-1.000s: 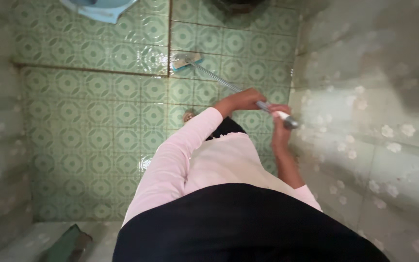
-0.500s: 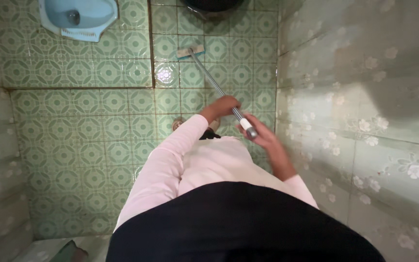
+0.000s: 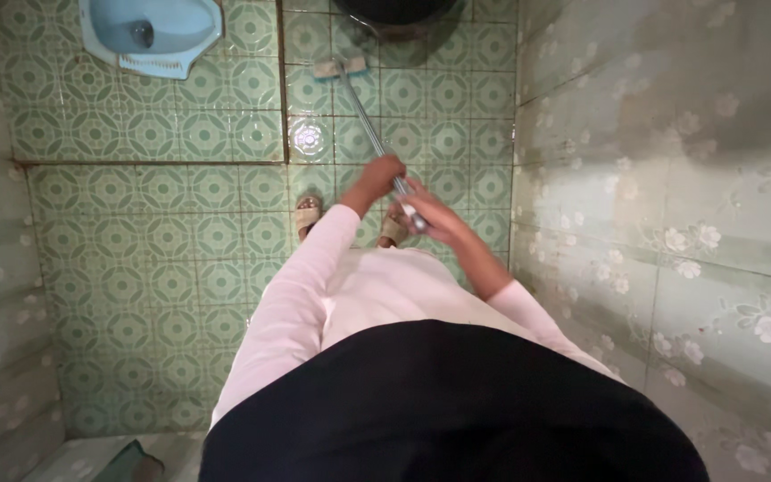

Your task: The person scoops water from a bucket using a dipper and splashes it onto the tiled floor, then uses a squeegee to push the water toward a drain.

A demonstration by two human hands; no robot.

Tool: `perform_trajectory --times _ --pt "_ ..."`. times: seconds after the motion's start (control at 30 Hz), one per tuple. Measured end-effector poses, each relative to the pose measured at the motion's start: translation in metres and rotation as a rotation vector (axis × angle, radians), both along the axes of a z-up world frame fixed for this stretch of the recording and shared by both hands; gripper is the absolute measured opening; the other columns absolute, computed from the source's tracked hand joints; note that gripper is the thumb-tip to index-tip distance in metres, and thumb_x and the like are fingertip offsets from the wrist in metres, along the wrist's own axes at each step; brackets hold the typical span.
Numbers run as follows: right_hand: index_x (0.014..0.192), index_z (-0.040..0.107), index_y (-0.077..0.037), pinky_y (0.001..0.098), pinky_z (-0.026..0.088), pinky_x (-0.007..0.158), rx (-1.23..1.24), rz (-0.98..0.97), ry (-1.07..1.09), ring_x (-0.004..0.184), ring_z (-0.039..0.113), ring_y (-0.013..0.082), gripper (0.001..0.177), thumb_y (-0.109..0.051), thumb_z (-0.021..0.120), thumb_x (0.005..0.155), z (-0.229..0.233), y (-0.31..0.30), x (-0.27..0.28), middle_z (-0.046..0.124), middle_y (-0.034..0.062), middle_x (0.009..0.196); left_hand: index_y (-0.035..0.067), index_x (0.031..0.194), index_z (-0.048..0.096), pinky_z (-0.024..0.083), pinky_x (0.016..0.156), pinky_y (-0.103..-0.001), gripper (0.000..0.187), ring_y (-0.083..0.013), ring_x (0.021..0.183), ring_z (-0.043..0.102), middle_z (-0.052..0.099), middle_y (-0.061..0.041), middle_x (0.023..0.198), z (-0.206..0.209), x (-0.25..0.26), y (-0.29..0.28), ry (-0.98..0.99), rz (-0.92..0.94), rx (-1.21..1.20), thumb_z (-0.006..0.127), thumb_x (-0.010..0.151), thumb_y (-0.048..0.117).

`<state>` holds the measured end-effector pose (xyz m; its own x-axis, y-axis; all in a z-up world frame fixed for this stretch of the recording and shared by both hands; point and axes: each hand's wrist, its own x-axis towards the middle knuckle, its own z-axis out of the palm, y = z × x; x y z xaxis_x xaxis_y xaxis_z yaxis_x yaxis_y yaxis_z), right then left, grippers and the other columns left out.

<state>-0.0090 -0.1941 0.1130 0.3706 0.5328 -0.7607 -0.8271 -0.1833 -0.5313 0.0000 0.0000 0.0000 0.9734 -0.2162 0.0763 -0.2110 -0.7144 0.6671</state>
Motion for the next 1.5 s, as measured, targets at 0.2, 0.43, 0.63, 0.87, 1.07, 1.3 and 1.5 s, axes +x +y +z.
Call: perform_trajectory --times 0.2,0.43,0.63,0.87,1.07,1.3,1.5 --pt "0.165 0.014 -0.016 0.035 0.053 0.065 -0.267 0.645 -0.439 0.086 0.069 0.0214 0.075 -0.033 0.051 0.101 0.008 0.004 -0.004 0.07 0.0164 0.112 0.007 0.112 0.068 0.051 0.097 -0.047 0.044 -0.0414 0.116 0.06 0.066 -0.019 0.118 0.005 -0.043 -0.01 -0.087 -0.03 -0.221 0.076 0.069 0.005" --pt "0.159 0.035 -0.014 0.0449 0.056 0.084 -0.367 0.544 -0.858 0.093 0.072 0.0368 0.066 -0.037 0.054 0.1 -0.05 0.113 0.017 0.073 0.0266 0.111 0.006 0.121 0.062 0.046 0.107 -0.048 0.052 -0.0431 0.129 0.052 0.057 -0.02 0.137 0.013 -0.033 0.093 -0.1 0.101 -0.237 0.078 0.071 0.002" --pt "0.15 0.041 -0.008 0.0482 0.057 0.065 -0.383 0.62 -0.715 0.07 0.071 0.038 0.064 -0.033 0.056 0.094 0.051 0.147 0.008 0.07 0.0237 0.085 0.007 0.103 0.062 0.049 0.094 -0.049 0.04 -0.0405 0.11 0.059 0.064 -0.013 0.112 0.061 -0.031 0.144 -0.089 0.029 -0.225 0.082 0.068 0.005" --pt "0.155 0.031 -0.011 0.0498 0.057 0.072 -0.589 0.855 -0.733 0.077 0.072 0.0387 0.069 -0.032 0.056 0.094 0.009 0.162 -0.032 0.071 0.0219 0.087 0.006 0.101 0.057 0.043 0.102 -0.051 0.037 -0.0418 0.108 0.059 0.061 -0.017 0.106 0.027 -0.061 0.132 -0.053 -0.055 -0.321 0.081 0.073 0.004" --pt "0.162 0.029 -0.021 0.0591 0.051 0.084 -0.917 0.813 -0.803 0.088 0.071 0.0444 0.067 -0.031 0.049 0.099 -0.01 0.225 -0.059 0.072 0.0241 0.094 0.005 0.104 0.054 0.031 0.118 -0.047 0.037 -0.0526 0.13 0.049 0.055 -0.03 0.135 -0.014 -0.036 0.17 -0.249 -0.089 -0.217 0.078 0.075 0.004" --pt "0.14 0.057 -0.018 0.0513 0.06 0.074 -0.731 0.662 -0.755 0.08 0.073 0.0375 0.049 -0.03 0.056 0.093 0.113 0.205 -0.037 0.074 0.0194 0.092 0.007 0.093 0.062 0.037 0.112 -0.051 0.03 -0.0412 0.11 0.057 0.063 -0.014 0.097 -0.007 -0.028 0.159 -0.024 -0.364 -0.372 0.084 0.072 0.012" --pt "0.143 0.052 -0.021 0.0489 0.062 0.073 -0.766 0.726 -0.664 0.067 0.074 0.0317 0.053 -0.026 0.057 0.09 0.108 0.221 -0.033 0.075 0.0144 0.083 0.005 0.1 0.062 0.037 0.109 -0.05 0.032 -0.0439 0.117 0.055 0.064 -0.016 0.106 -0.011 -0.038 0.17 -0.137 -0.231 -0.494 0.08 0.075 0.009"
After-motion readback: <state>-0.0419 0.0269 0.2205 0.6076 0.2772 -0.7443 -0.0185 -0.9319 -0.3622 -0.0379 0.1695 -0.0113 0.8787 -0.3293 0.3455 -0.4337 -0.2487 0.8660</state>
